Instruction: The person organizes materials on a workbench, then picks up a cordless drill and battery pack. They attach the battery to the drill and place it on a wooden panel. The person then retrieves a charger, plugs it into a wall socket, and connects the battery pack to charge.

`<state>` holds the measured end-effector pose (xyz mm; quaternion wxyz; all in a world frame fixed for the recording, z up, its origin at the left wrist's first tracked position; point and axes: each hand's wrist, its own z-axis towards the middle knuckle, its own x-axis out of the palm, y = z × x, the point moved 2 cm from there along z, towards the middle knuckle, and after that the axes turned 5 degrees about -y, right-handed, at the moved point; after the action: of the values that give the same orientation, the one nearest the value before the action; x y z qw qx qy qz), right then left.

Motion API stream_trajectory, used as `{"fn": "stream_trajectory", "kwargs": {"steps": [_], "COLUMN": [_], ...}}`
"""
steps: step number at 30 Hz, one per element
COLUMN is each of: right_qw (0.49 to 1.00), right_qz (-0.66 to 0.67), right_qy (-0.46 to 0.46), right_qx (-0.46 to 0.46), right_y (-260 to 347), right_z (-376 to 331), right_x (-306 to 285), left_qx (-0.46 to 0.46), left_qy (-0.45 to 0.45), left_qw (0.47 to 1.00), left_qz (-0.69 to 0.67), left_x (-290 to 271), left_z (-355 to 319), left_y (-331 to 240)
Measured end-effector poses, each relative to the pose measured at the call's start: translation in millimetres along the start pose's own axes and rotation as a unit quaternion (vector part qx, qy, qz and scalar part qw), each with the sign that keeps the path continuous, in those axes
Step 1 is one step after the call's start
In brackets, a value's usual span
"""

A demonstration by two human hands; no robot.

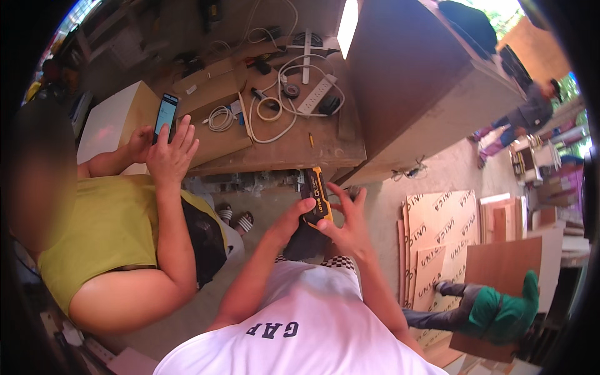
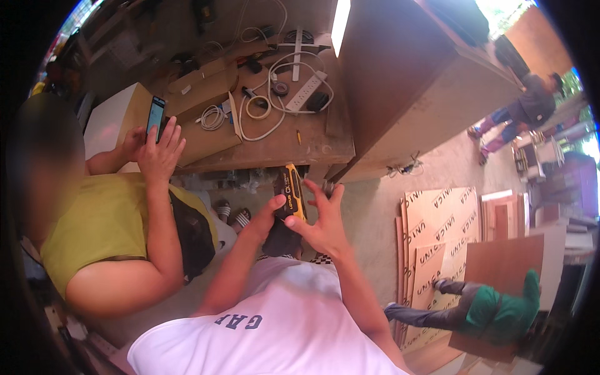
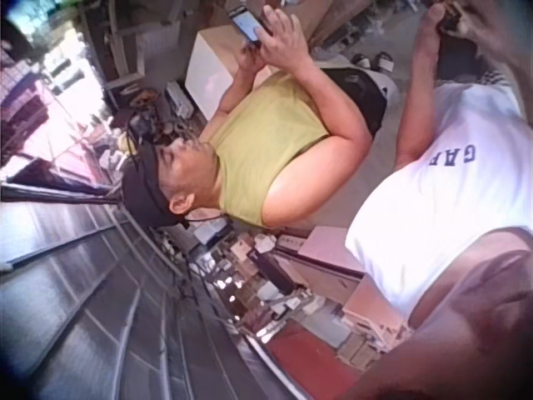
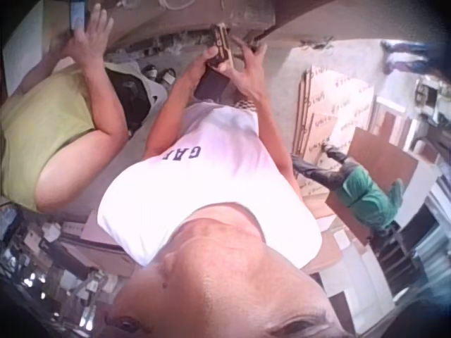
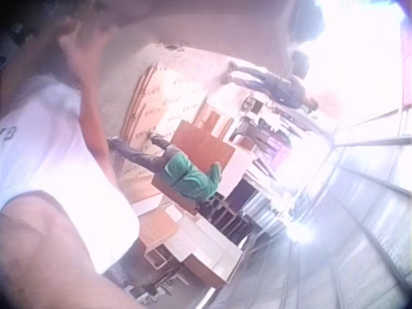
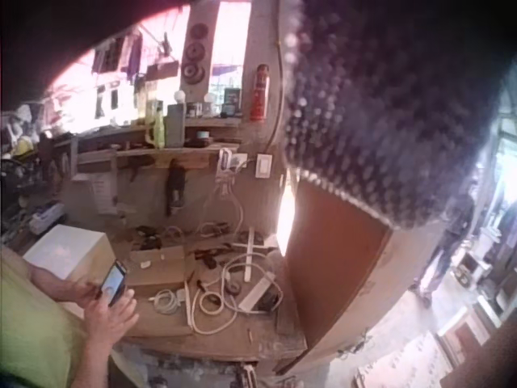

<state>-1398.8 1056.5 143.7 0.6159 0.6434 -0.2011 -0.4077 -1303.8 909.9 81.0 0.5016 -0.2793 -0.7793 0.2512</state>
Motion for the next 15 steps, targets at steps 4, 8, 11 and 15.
{"fn": "stream_trajectory", "kwargs": {"steps": [4, 8, 11, 15], "right_qw": [0.997, 0.97, 0.859, 0.781], "right_qz": [-0.04, 0.161, 0.433, 0.549], "right_qy": [0.065, 0.137, 0.143, 0.111], "right_qx": [0.021, 0.12, 0.232, 0.277], "right_y": [-4, -54, -93, -121], "right_z": [55, 123, 153, 185], "right_x": [-20, -43, -59, -86], "left_qx": [0.039, 0.026, 0.051, 0.144], "left_qy": [-0.095, -0.192, -0.139, -0.021], "left_qw": [0.987, 0.969, 0.989, 0.961], "left_qz": [0.122, 0.154, 0.025, -0.236], "left_x": [13, 20, 15, 7], "left_z": [43, 94, 116, 135], "left_y": [-41, -44, -40, -41]}}
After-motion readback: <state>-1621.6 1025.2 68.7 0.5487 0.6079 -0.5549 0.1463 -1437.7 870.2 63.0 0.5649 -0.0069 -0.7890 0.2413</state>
